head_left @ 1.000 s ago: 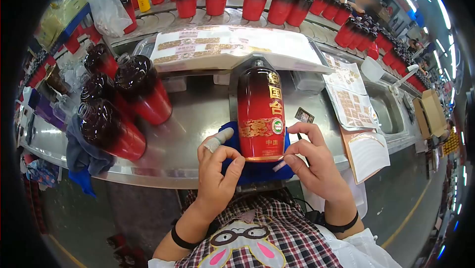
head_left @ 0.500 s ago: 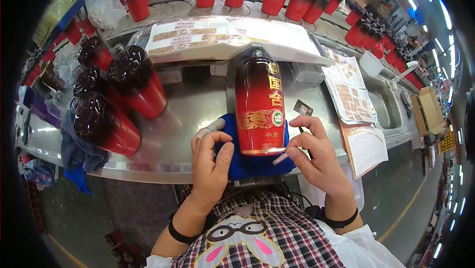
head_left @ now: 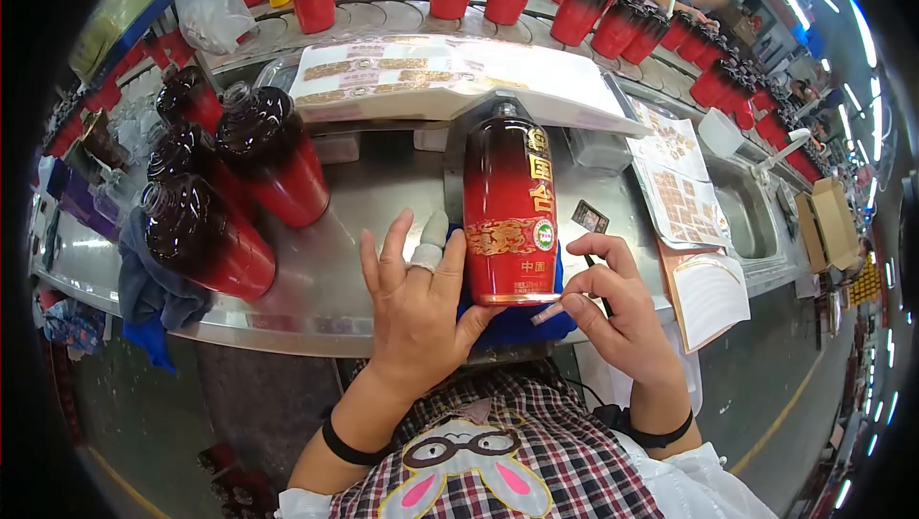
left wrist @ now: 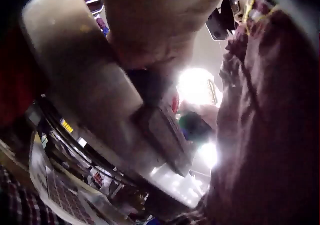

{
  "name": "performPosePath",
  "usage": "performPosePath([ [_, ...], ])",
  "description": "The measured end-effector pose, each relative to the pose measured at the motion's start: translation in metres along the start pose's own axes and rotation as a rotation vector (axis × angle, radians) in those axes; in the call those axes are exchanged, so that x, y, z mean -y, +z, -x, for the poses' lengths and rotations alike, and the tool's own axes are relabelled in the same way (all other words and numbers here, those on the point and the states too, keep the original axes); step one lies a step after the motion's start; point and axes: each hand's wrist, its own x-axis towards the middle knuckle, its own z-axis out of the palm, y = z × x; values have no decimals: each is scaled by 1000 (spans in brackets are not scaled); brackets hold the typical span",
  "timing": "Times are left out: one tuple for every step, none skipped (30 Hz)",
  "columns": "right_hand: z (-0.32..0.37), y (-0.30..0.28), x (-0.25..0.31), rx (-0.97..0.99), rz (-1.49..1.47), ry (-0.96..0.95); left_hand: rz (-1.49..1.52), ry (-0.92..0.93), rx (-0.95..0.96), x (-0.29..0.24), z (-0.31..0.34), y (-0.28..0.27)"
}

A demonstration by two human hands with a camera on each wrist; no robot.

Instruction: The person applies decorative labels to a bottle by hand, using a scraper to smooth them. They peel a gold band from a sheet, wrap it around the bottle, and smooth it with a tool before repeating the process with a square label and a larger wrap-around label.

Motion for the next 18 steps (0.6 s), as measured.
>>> performPosePath([
  [1,-1,1,2,-9,8,-50,24,-14,-2,-2,-4],
  [1,-2,1,3,-18,15,-100,49,-28,-2,-3,-6],
  [2,-3,2,1,-18,12,-81,55,-34,-2,-3,-5],
  [2,-3,2,-1,-17,8,-62,62,-40,-3,-3,-5],
  [2,-4,2,-2,-16,4,-43,68,-46,-2,-2,-5],
  [2,-5,2,-5,-10,-5,86,37,-34,-2,-2,-4],
  [2,-6,2,-7,-5,-13,214,5,-21,-1,-2,-3],
  [3,-7,2,-9,0,-22,342,-27,-7,0,-1,-1],
  [3,-7,2,-13,-6,-20,559,-92,-4,3,2,5],
  [3,-7,2,-17,-12,-18,776,-159,-1,8,6,16],
  [3,-7,2,-19,-20,-15,992,-229,3,11,10,23],
  [3,-6,2,-16,-19,-19,1131,-298,-8,9,8,26],
  [2,-6,3,-14,-18,-23,1128,-323,-4,9,7,26],
  [1,-6,3,-13,-18,-27,1125,-348,1,8,6,27],
  [2,-6,2,-14,-18,-31,1122,-371,6,7,5,27],
  [2,-7,2,-15,-16,-35,1094,-358,17,7,5,26],
  [2,-7,2,-17,-15,-36,1066,-345,30,6,4,26],
  [3,-7,1,-19,-21,-32,1040,-332,43,5,4,25],
])
